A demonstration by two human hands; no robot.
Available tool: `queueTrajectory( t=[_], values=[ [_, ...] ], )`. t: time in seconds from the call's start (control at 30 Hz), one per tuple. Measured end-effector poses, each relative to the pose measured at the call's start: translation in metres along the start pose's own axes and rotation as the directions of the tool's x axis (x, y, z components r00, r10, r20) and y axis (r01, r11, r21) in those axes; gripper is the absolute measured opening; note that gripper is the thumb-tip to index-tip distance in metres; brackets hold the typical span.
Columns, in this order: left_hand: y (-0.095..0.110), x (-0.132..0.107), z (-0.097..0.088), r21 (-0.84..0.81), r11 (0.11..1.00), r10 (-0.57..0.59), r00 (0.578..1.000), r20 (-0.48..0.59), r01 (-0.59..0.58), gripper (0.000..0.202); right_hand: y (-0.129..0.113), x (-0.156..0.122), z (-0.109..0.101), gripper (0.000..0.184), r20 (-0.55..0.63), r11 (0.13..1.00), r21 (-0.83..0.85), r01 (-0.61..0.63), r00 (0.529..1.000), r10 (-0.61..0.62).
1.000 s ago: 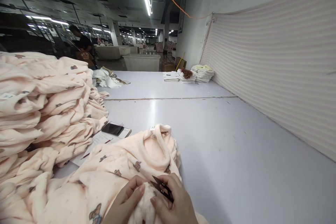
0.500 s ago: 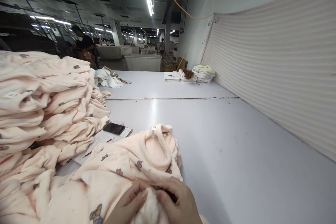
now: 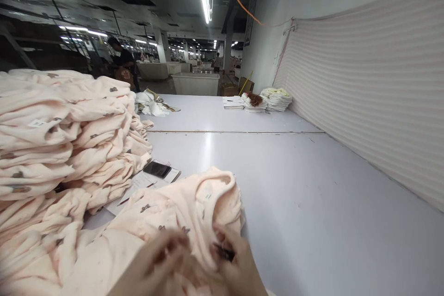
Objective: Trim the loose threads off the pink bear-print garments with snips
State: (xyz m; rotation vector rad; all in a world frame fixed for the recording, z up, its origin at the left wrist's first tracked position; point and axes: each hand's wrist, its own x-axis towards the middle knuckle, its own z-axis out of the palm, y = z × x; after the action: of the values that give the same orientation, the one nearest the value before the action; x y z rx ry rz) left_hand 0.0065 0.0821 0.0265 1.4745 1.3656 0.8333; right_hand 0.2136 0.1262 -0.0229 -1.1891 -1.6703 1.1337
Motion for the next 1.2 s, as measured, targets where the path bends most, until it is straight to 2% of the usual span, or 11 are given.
queueTrajectory(
  t=[0.03,0.1,0.2,0.3,0.37,0.6,0.73,0.87,0.93,1.1,1.2],
  values=[
    [0.005,0.017,-0.006,0.102,0.993,0.064,0.988,-0.139,-0.050,0.033,0.000,-0.010,0.000,0.046,0.074,0.996,0.082,-0.016,0.997,0.010],
    [0.015,0.048,-0.007,0.298,0.942,0.218,0.955,-0.203,-0.152,0.040,0.000,-0.022,-0.004,0.047,0.196,0.979,0.187,-0.076,0.980,0.039],
    [0.020,0.071,0.010,0.480,0.834,0.313,0.950,-0.002,-0.273,0.041,0.000,-0.018,-0.018,0.040,0.021,0.981,0.153,-0.121,0.993,0.120],
    [0.014,0.070,0.031,0.572,0.756,0.339,0.938,0.071,-0.316,0.040,0.002,0.006,-0.032,0.038,-0.355,0.992,0.057,-0.111,0.927,0.124],
    [0.008,0.064,0.040,0.590,0.736,0.384,0.923,0.038,-0.331,0.040,0.004,0.027,-0.035,0.045,-0.452,0.993,0.007,-0.114,0.886,0.105],
    [0.006,0.052,0.039,0.546,0.755,0.474,0.878,-0.069,-0.364,0.030,0.000,0.071,-0.022,0.037,-0.315,0.951,0.302,-0.070,0.934,0.169],
    [0.018,0.070,0.007,0.532,0.809,0.419,0.879,-0.226,-0.250,0.038,-0.012,0.054,-0.024,0.040,-0.159,0.878,0.464,-0.114,0.965,0.209],
    [0.027,0.088,-0.019,0.393,0.909,0.182,0.981,-0.071,-0.140,0.057,-0.029,0.032,-0.027,0.037,-0.029,0.756,0.638,-0.147,0.976,0.214],
    [0.024,0.086,-0.023,0.294,0.953,0.077,0.997,0.009,-0.076,0.059,-0.035,0.022,-0.027,0.035,0.017,0.738,0.656,-0.161,0.980,0.198],
    [-0.010,0.036,-0.016,0.134,0.990,-0.065,0.986,0.155,0.044,0.029,-0.030,0.009,-0.028,0.038,-0.037,0.895,0.411,-0.173,0.978,0.206],
    [-0.032,-0.004,-0.009,0.190,0.977,-0.148,0.953,0.265,0.099,0.026,-0.016,0.026,-0.027,0.035,-0.209,0.997,-0.001,-0.078,0.975,0.077]
  ],
)
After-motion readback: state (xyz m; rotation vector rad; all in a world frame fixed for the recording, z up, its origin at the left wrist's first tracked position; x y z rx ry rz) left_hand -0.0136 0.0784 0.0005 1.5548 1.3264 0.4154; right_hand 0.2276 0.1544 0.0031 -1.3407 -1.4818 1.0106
